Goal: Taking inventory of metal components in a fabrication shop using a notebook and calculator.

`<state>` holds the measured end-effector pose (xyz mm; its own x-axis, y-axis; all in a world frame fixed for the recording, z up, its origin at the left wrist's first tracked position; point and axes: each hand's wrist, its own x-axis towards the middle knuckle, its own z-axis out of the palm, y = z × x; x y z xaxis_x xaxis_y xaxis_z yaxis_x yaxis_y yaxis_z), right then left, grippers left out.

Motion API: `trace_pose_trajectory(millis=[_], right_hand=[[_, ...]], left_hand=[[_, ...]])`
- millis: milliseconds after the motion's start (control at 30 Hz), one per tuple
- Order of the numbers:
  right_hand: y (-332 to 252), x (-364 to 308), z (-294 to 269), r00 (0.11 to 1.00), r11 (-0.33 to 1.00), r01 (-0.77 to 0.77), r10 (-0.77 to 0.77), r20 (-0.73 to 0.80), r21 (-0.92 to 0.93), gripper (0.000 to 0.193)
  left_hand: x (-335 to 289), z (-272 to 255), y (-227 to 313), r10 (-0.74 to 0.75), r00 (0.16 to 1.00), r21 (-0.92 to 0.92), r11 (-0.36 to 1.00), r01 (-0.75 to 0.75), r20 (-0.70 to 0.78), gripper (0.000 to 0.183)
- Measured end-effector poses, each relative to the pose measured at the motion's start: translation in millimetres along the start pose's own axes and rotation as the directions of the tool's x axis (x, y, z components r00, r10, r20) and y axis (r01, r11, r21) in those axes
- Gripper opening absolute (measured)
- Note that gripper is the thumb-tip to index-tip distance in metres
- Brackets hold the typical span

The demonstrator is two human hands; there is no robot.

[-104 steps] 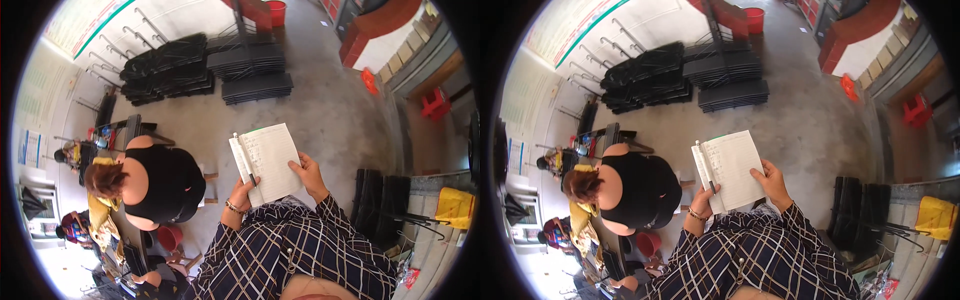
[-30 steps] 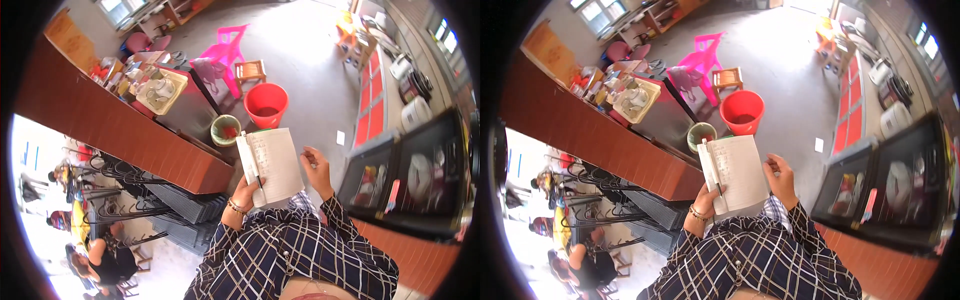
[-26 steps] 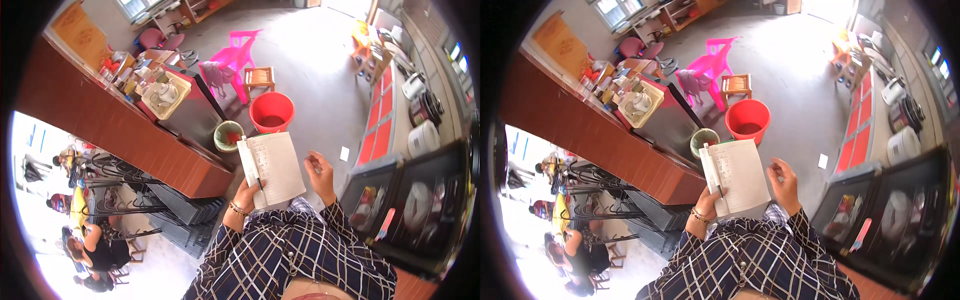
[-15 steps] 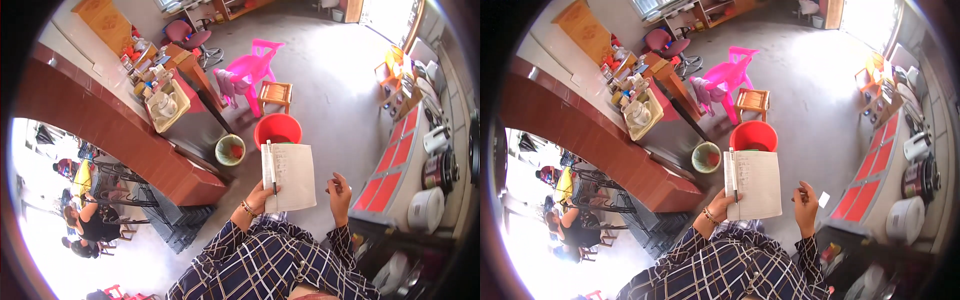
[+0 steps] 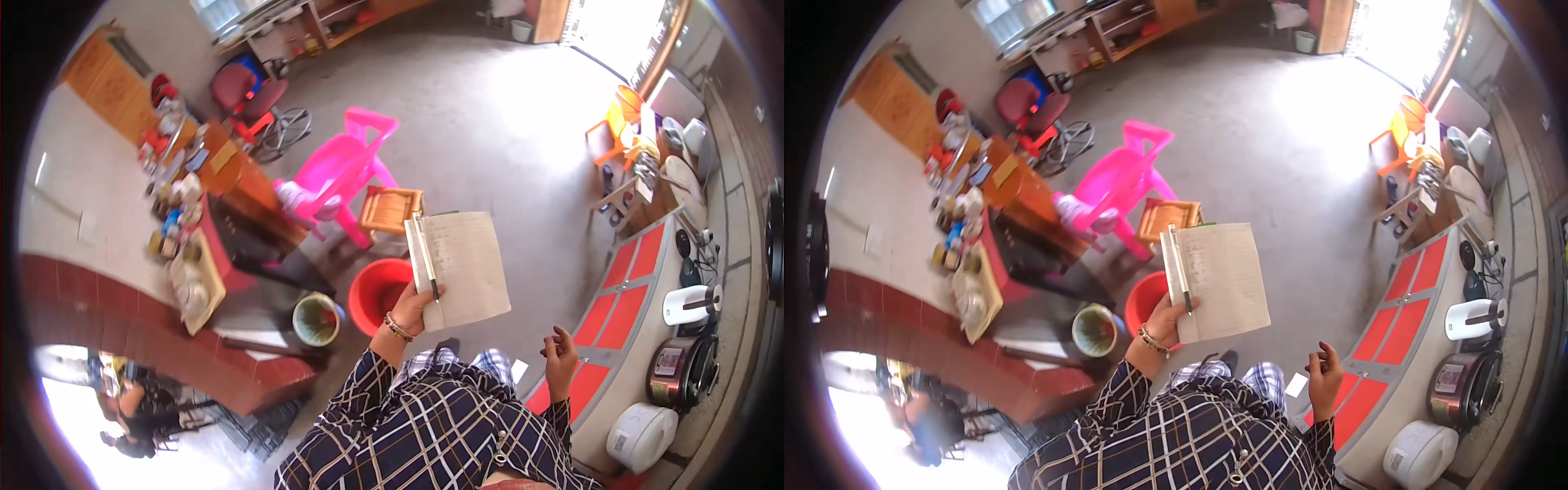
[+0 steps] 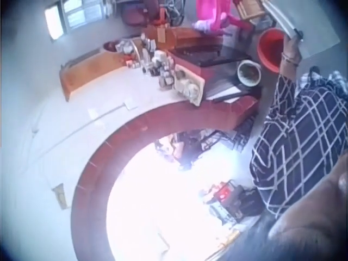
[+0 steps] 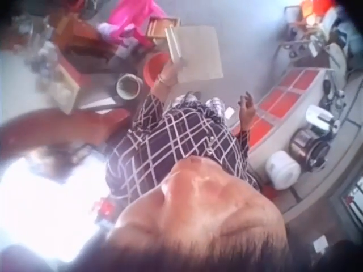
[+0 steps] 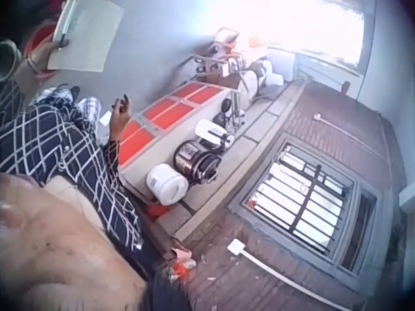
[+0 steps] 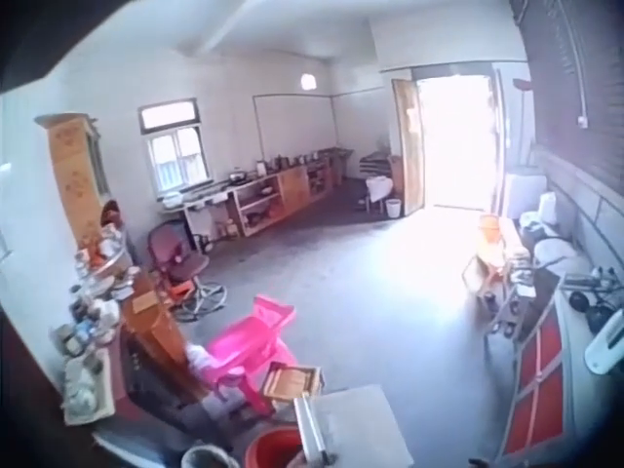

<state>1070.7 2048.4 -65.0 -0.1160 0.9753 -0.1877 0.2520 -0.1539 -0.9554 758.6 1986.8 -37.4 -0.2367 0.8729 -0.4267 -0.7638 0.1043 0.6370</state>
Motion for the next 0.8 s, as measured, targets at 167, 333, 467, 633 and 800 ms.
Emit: trace_pose_trajectory(millis=[167,333,467,633,800], right_hand=[[11,132,-8,0.995,0.996,-0.063,0.068,-0.079,0.064,0.028],[-6,311,-3,0.999,1.000,-0.005,0.005,0.035,-0.018,0.027],[-39,464,15,0.991,0.983,0.093,-0.076,0.111,-0.156,0.025],[-122,623,74,0.926,0.933,0.302,-0.238,0.293,-0.196,0.022],[-173,733,168,0.849,0.886,0.432,-0.336,0.409,-0.168,0.021]], left_hand=[[131,52,32,-0.004,0.999,0.074,0.997,0.001,0.036,0.042],[261,107,53,0.058,0.998,0.054,0.997,-0.056,-0.039,0.044],[343,138,82,0.166,0.969,0.060,0.986,-0.157,-0.184,0.044],[426,154,127,0.114,0.960,-0.010,0.993,-0.121,-0.257,0.059],[524,140,176,0.191,0.928,-0.057,0.974,-0.220,-0.319,0.043]])
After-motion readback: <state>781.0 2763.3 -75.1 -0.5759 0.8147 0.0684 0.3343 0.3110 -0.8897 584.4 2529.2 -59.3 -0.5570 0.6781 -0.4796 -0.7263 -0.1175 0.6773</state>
